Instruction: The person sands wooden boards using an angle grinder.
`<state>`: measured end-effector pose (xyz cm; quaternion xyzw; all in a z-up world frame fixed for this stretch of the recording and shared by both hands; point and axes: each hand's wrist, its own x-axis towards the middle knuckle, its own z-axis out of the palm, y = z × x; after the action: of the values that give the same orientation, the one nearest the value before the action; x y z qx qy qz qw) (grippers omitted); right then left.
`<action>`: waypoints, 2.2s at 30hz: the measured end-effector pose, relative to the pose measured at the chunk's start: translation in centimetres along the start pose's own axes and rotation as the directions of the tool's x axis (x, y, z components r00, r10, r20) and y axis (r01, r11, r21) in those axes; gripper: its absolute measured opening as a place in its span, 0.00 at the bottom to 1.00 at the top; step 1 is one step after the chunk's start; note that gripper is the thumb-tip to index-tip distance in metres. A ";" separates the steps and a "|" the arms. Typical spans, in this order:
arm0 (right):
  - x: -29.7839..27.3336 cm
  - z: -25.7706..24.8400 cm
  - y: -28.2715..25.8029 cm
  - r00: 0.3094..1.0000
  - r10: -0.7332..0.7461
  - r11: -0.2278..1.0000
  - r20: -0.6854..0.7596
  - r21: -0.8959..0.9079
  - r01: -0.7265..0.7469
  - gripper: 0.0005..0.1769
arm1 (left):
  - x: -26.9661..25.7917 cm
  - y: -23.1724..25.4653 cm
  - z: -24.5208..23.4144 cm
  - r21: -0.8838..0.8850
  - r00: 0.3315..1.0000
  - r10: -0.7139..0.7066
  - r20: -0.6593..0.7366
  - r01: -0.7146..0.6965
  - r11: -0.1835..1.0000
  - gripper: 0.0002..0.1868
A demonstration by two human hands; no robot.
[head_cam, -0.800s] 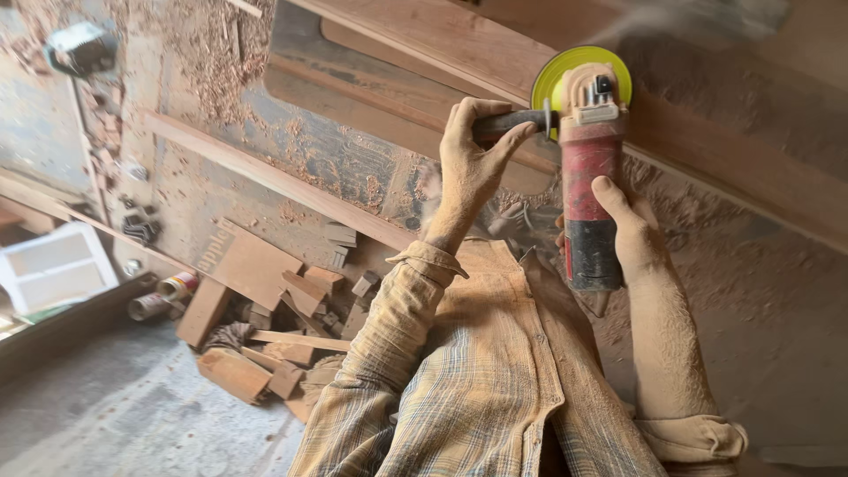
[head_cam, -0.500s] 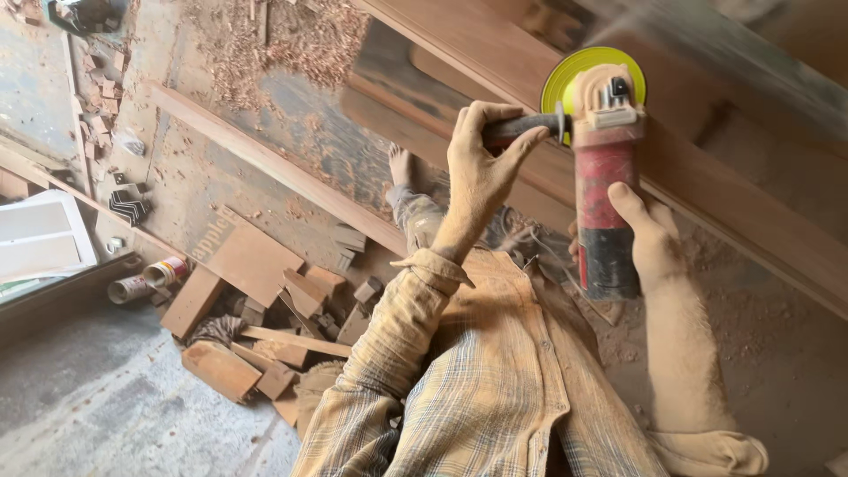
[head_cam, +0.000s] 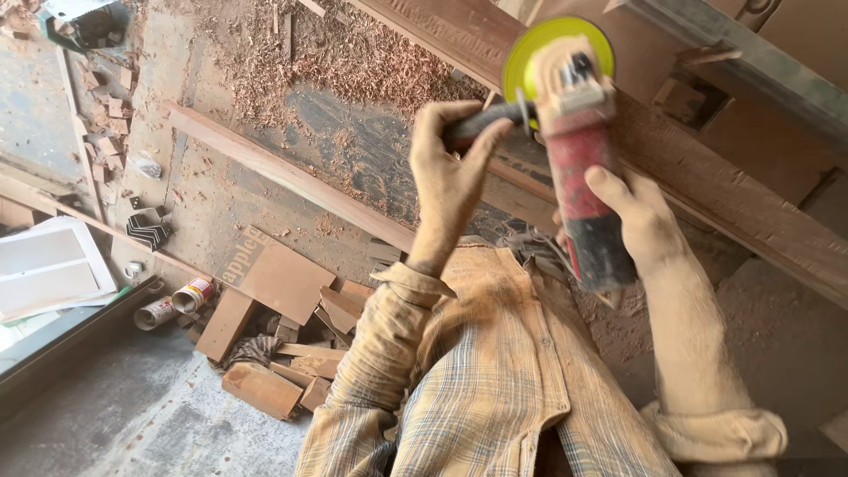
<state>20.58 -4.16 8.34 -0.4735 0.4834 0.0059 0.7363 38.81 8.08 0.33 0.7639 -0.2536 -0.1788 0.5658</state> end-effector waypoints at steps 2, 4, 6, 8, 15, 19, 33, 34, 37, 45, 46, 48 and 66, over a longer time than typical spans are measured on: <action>1.1 1.7 -1.0 1.000 -0.001 1.000 0.015 -0.006 0.001 0.30 | 1.5 -1.0 -1.4 -0.019 1.000 -0.013 -0.003 0.013 1.000 0.20; 2.6 2.9 -2.2 0.999 -0.017 1.000 0.037 -0.013 0.018 0.31 | 3.2 -1.4 -2.6 -0.037 1.000 -0.011 -0.015 0.010 0.999 0.20; 3.6 3.9 -2.9 0.997 -0.008 0.995 0.071 -0.098 0.015 0.32 | 4.2 -1.4 -3.5 -0.129 0.992 -0.119 -0.038 0.113 0.985 0.19; 4.0 4.3 -3.1 0.998 -0.003 0.996 0.069 -0.093 0.010 0.33 | 4.2 -1.2 -3.8 -0.151 0.990 -0.139 -0.040 0.131 0.980 0.19; 0.9 0.4 -0.6 1.000 0.006 0.999 0.026 0.036 -0.007 0.32 | 1.4 -0.8 0.1 -0.026 1.000 -0.028 0.005 0.028 0.999 0.20; -2.7 -3.7 2.0 0.998 -0.004 0.998 -0.058 0.066 0.008 0.31 | -2.3 1.6 3.8 0.004 0.994 -0.059 0.088 0.059 0.998 0.21; -12.0 -18.1 11.6 0.986 0.008 0.986 -0.166 0.164 0.020 0.35 | -14.2 5.9 16.6 -0.103 0.966 -0.036 0.255 0.065 0.993 0.20; -12.6 -19.0 12.2 0.986 0.005 0.985 -0.168 0.169 0.024 0.35 | -15.0 5.9 17.4 -0.102 0.965 -0.032 0.259 0.060 0.993 0.20; -14.1 -21.5 13.9 0.979 0.012 0.984 -0.202 0.178 0.025 0.34 | -17.1 5.8 20.1 -0.074 0.956 -0.041 0.290 0.065 0.995 0.21; -18.2 -25.5 17.0 0.946 0.081 0.970 -0.314 0.242 -0.002 0.29 | -20.9 6.3 25.2 -0.064 0.912 0.042 0.409 -0.017 0.998 0.24; -18.5 -25.3 17.0 0.948 0.079 0.972 -0.308 0.236 -0.004 0.29 | -21.0 6.8 25.3 -0.063 0.915 0.040 0.401 -0.016 0.998 0.24; -18.9 -24.7 16.9 0.910 0.133 0.956 -0.393 0.293 -0.013 0.28 | -21.1 7.8 25.0 -0.120 0.908 -0.008 0.419 0.065 0.991 0.21; -2.0 -3.0 2.1 0.990 0.043 0.999 -0.135 0.021 -0.040 0.31 | -0.5 1.8 2.8 -0.081 0.993 -0.060 0.097 0.068 0.994 0.21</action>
<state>16.47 -4.22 8.04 -0.4560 0.5420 -0.0154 0.7057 36.54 5.78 1.20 0.7379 -0.2475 -0.2432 0.5789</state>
